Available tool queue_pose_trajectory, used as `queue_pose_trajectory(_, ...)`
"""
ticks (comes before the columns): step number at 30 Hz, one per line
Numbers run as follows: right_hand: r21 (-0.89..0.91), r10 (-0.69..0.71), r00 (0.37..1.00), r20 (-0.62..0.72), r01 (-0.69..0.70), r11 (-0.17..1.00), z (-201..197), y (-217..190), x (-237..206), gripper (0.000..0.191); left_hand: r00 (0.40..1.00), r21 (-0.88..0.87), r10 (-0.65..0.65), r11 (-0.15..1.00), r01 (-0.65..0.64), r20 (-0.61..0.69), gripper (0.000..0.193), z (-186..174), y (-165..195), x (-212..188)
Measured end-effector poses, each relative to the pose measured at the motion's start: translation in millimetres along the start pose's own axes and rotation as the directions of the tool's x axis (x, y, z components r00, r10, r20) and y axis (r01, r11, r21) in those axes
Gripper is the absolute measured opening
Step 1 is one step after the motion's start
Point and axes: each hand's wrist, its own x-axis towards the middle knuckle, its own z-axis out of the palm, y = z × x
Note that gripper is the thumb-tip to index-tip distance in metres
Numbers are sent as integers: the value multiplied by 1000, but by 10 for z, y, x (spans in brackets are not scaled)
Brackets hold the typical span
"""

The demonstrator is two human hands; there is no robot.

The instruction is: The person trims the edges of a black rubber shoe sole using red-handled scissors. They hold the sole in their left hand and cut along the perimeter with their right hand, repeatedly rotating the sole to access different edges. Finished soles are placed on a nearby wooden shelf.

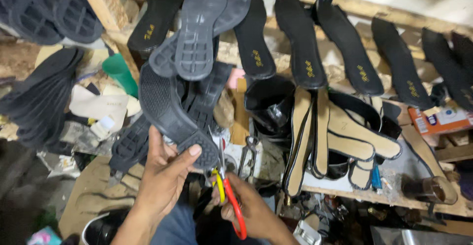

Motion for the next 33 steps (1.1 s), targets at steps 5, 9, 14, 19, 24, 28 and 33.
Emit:
queue_pose_trajectory(5, 165, 42, 999, -13, -39, 985, 10, 11, 19, 56, 1000, 6, 7, 1000, -8, 23, 76, 64, 63, 10)
queue_pose_trajectory(9, 199, 32, 998, -51, -21, 980, -20, 51, 120, 53, 999, 55, -34, 998, 34, 0, 76, 84, 101, 36)
queue_pose_trajectory(14, 83, 20, 1000, -5, -19, 996, -156, 38, 25, 61, 997, 207, -67, 976, 73, -37, 83, 66, 80, 38)
queue_pose_trajectory(19, -52, -33, 999, -26, 31, 998, -160, -46, -30, 58, 998, 157, -68, 985, 68, -6, 83, 119, 35, 4)
queue_pose_trajectory(24, -52, -90, 995, -29, 89, 995, -147, -145, -72, 50, 999, 64, -29, 998, 27, 26, 84, 208, 10, -32)
queue_pose_trajectory(28, 108, 50, 998, -49, -45, 993, -140, -135, -91, 56, 1000, 155, -8, 988, 9, -5, 85, 214, -13, -32)
queue_pose_trajectory(33, -8, -65, 997, -34, 65, 998, -100, -148, -161, 49, 989, 101, 103, 988, -114, 107, 79, 194, 21, -141)
